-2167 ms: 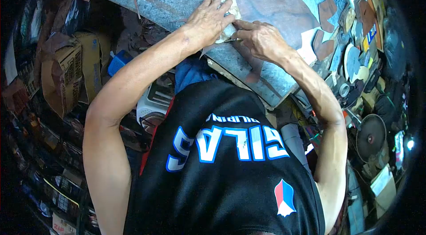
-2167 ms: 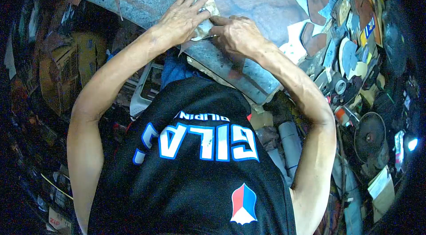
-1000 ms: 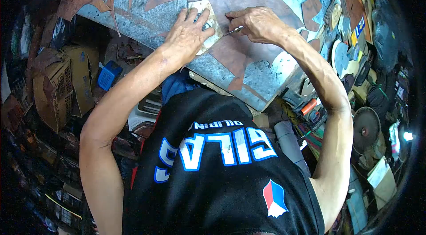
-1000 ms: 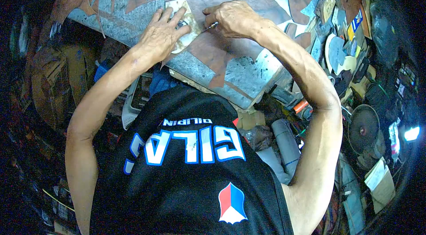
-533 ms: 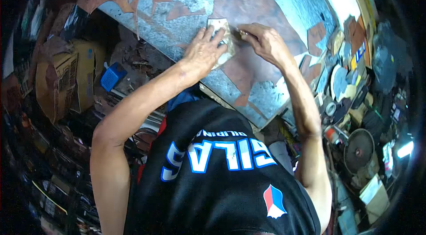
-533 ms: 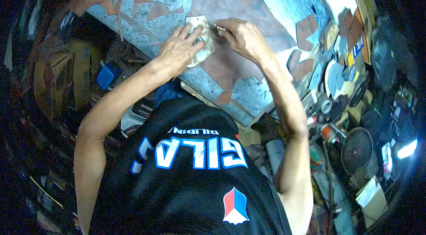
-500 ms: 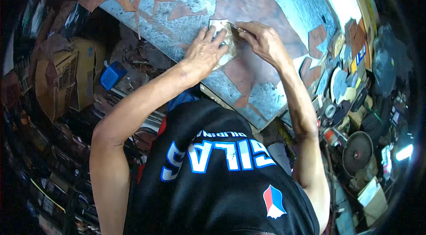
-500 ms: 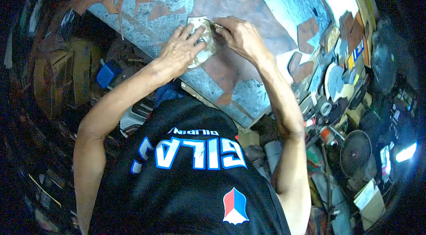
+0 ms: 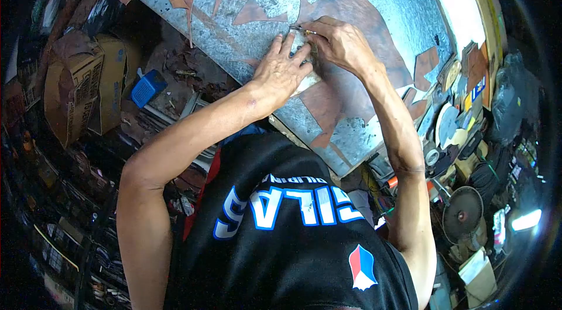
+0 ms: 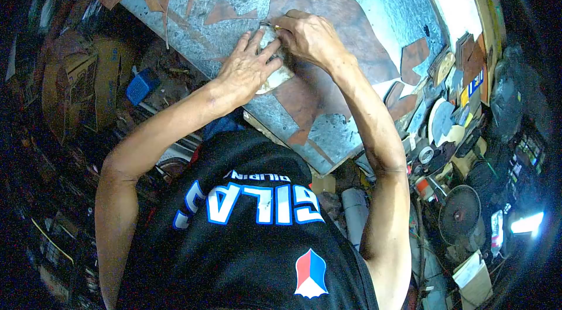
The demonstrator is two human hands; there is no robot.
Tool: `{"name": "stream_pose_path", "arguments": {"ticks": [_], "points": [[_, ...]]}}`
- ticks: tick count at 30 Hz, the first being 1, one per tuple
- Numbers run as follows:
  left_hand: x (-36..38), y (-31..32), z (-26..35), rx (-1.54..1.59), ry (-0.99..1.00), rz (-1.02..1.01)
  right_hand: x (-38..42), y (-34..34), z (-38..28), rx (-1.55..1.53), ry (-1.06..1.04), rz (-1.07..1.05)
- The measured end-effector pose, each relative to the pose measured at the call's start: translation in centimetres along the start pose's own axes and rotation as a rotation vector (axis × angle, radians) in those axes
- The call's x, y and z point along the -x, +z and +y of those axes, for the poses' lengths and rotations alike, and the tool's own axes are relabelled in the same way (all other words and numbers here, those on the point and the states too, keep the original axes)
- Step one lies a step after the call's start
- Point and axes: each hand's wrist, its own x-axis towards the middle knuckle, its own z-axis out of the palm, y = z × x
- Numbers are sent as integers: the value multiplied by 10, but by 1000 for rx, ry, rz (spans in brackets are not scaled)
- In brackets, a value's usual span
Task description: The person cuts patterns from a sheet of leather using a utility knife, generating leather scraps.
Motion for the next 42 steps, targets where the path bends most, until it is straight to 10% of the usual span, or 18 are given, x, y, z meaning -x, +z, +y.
{"name": "stream_pose_path", "arguments": {"ticks": [42], "points": [[0,-5,-5,53,-3,-29,-7,-42,34,185,114,-354]]}}
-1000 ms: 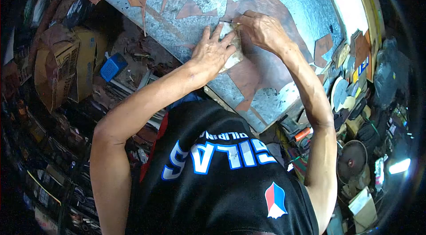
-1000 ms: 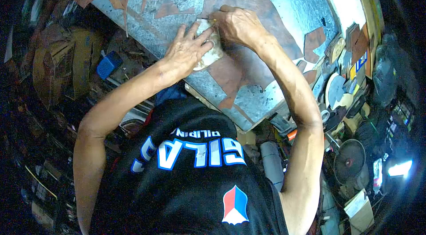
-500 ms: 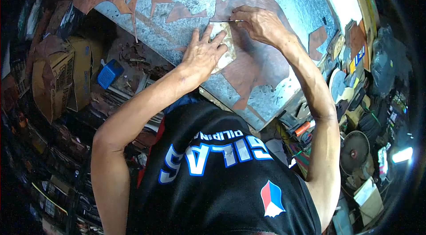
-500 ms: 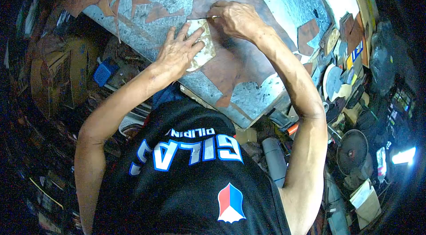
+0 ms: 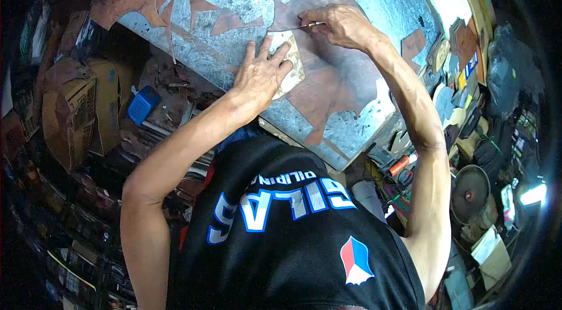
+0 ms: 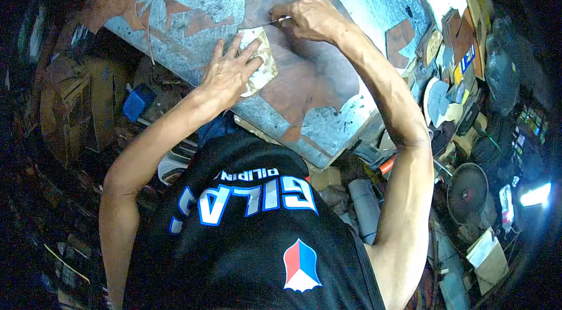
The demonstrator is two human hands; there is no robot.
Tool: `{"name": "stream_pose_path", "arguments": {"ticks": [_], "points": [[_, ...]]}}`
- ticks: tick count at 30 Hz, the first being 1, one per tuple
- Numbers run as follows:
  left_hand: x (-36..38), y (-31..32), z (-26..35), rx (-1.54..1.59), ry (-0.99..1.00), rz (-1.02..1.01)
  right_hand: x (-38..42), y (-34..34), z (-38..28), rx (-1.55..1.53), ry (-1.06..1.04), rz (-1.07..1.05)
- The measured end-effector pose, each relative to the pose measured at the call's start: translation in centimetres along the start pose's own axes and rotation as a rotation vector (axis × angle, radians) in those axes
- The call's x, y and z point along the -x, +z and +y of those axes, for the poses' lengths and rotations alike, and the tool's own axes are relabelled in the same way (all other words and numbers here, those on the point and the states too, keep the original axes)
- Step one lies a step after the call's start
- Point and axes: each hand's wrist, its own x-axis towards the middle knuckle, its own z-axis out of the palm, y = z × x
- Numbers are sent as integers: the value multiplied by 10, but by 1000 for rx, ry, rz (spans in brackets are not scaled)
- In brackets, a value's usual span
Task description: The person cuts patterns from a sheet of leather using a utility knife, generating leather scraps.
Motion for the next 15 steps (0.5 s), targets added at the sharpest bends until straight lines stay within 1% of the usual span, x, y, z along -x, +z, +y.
{"name": "stream_pose_path", "arguments": {"ticks": [1,3,4,6,7,9,10,11,13,15], "points": [[0,0,0,17,2,-4,4,2,1,1,6,4],[1,-1,1,25,12,-5,13,8,2,-74,-131,192],[1,0,1,6,10,6,18,11,-2,-71,-127,200],[1,-2,1,-18,8,16,37,24,-19,-331,50,418],[1,-4,1,9,3,-9,45,32,-31,-335,51,422],[1,-4,2,32,3,-37,54,53,-60,-484,269,548],[0,-2,2,11,1,-30,53,63,-68,-494,282,586],[-1,0,2,-7,-1,-24,53,67,-77,-559,349,575],[-2,1,2,4,-2,-17,46,84,-79,-488,293,695],[-1,1,2,16,-8,-11,44,85,-81,-495,322,684]]}}
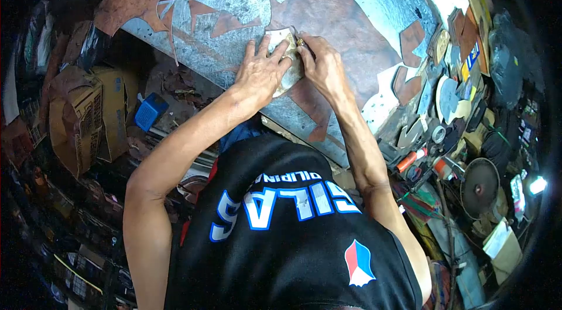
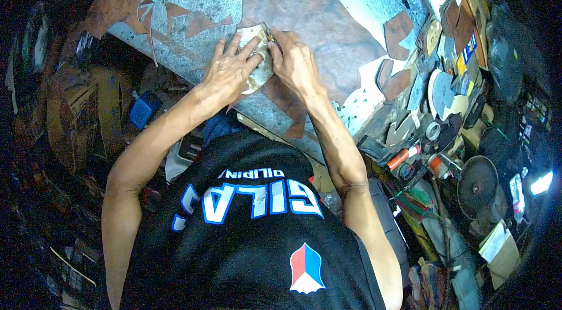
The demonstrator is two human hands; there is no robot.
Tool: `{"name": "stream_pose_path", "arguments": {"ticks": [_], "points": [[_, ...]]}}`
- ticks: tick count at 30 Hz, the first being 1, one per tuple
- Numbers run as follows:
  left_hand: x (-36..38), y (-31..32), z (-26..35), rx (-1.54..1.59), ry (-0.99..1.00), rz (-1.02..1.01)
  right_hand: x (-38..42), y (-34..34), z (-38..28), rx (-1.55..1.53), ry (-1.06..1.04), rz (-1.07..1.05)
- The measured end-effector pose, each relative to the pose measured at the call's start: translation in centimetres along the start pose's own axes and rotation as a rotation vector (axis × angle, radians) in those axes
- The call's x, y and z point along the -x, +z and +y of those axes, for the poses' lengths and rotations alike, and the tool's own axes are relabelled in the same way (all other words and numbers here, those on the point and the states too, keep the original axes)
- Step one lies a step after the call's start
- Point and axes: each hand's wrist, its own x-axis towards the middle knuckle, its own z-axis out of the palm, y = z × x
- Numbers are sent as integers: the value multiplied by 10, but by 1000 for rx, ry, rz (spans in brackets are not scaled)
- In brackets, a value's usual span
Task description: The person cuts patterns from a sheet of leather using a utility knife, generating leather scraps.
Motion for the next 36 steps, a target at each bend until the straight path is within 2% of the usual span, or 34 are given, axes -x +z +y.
{"name": "stream_pose_path", "arguments": {"ticks": [8,13,19,25,32,36], "points": [[-1,-1,1,6,-15,-16,-5,2,-7,64,6,-5],[-2,1,0,-10,-17,-11,-8,3,-16,151,87,-61],[-3,2,0,-21,-14,-15,-5,-1,-14,169,42,-91],[-1,1,0,-14,-13,-16,29,-14,-24,198,151,-169],[-3,-6,4,-27,-36,-76,68,-20,-27,195,205,-155],[-3,2,1,-18,-32,-19,82,-21,-29,172,258,-156]]}}
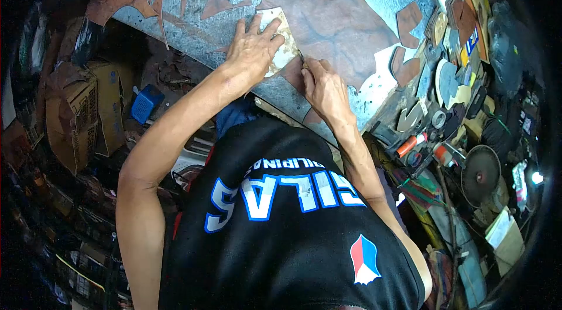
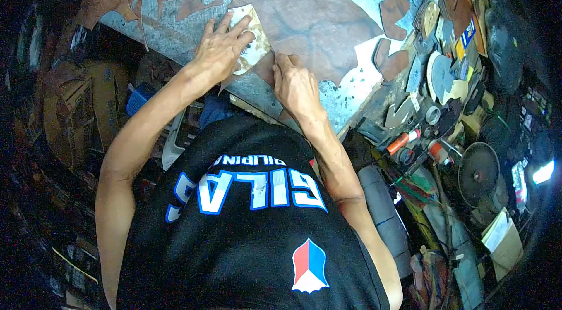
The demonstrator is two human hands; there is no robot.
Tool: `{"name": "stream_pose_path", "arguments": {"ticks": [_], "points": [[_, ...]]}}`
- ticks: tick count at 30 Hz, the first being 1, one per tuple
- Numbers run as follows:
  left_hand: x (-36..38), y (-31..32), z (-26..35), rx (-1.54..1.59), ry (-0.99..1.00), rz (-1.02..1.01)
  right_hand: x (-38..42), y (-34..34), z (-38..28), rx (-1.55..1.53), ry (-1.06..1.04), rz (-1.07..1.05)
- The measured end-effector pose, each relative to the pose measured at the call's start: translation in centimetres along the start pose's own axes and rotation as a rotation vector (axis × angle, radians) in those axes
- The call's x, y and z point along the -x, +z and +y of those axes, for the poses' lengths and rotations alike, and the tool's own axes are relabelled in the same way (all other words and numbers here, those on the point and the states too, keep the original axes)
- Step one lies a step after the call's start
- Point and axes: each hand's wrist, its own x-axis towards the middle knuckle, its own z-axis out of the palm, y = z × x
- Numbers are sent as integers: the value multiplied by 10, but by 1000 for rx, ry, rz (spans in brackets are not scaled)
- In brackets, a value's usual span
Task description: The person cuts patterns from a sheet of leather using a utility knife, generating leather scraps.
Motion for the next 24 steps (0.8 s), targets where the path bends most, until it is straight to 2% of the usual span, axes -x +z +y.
{"name": "stream_pose_path", "arguments": {"ticks": [11,14,16,17,20,22,24], "points": [[2,6,-1,-33,-11,7,8,4,19,-41,-55,36],[21,12,-17,113,12,94,11,2,34,-172,-135,115],[44,29,-26,204,-49,335,18,-5,32,-372,174,132],[58,39,-28,141,-65,345,19,0,41,-439,240,147],[92,46,-16,149,-81,313,22,7,46,-466,265,188],[107,38,-3,271,-66,428,22,11,42,-503,282,179],[116,17,13,420,-305,70,21,13,38,-536,298,170]]}}
